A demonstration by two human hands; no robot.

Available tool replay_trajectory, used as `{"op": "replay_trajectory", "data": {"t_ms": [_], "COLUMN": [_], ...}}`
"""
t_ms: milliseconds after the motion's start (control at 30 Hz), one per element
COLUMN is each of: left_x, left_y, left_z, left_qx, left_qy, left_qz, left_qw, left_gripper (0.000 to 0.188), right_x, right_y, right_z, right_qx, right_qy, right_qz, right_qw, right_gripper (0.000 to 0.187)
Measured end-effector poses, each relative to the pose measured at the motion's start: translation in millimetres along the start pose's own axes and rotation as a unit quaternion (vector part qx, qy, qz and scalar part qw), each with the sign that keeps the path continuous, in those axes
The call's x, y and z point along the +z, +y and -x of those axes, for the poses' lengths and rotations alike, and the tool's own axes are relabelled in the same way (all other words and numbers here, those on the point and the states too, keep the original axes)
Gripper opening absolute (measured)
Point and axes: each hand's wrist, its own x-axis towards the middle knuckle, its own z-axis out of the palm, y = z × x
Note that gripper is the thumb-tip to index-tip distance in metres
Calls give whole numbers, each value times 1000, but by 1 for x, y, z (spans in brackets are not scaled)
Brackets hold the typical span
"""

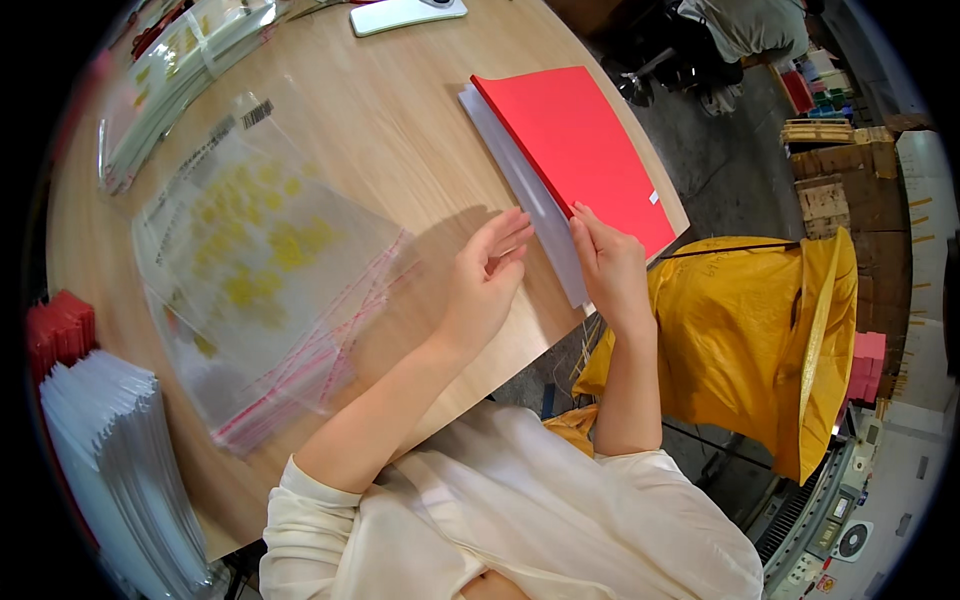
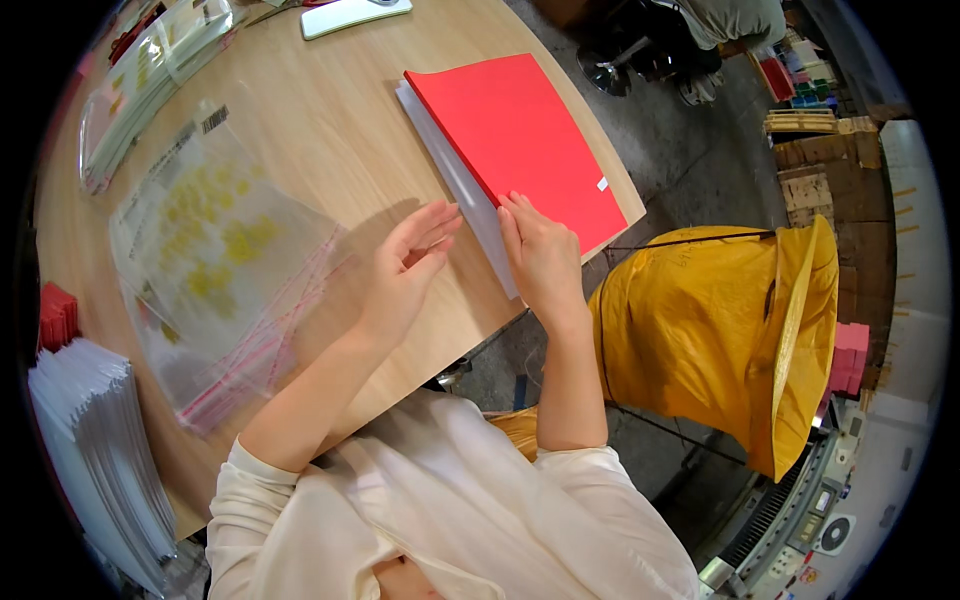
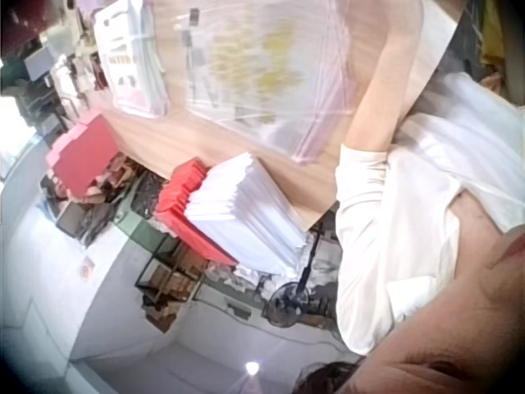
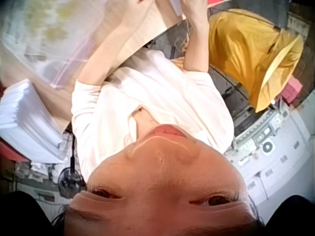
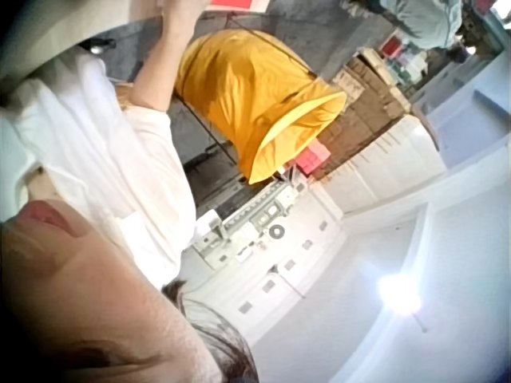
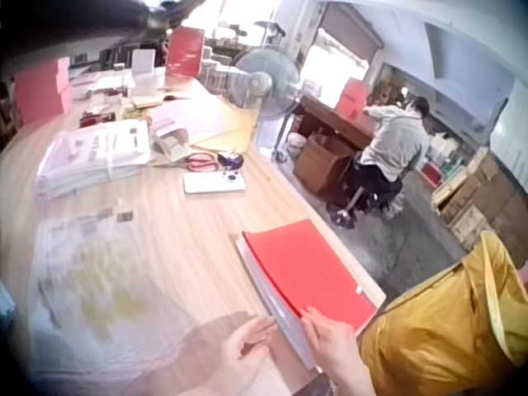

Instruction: The person repeatedly places red and white sheets of paper into clear plastic bags at a work table. They open each bag, insert a sheet, and set the filled bag aside, alternating between red and white sheets throughout the clip.

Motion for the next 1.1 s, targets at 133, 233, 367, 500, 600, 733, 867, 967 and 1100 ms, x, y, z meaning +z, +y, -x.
{"op": "replay_trajectory", "data": {"t_ms": [133,233,367,500,600,733,867,967,1100], "left_x": [2,4,12,15,14,14,19,34,39], "left_y": [-3,-6,-7,-12,-13,-15,-13,-5,6], "left_z": [-4,-4,-1,1,3,4,0,-9,-18], "left_qx": [4,1,-1,5,1,-2,-39,-107,-119], "left_qy": [1,-3,-3,2,11,15,-4,6,-31], "left_qz": [7,16,12,20,21,36,122,229,295], "left_qw": [1000,1000,1000,1000,1000,999,992,968,948], "left_gripper": [51,51,51,50,49,49,54,59,61], "right_x": [0,-1,-2,-2,-1,-2,-1,-2,-3], "right_y": [0,-1,-1,-1,0,-1,0,-1,-6], "right_z": [0,0,0,-1,-1,-1,0,-1,15], "right_qx": [3,4,1,-6,-9,-4,-4,-7,-38], "right_qy": [1,0,-1,3,7,4,2,-12,-3], "right_qz": [-7,-6,-6,-12,-10,-10,-10,12,-22], "right_qw": [1000,1000,1000,1000,1000,1000,1000,1000,999], "right_gripper": [27,27,27,27,26,26,27,28,39]}}
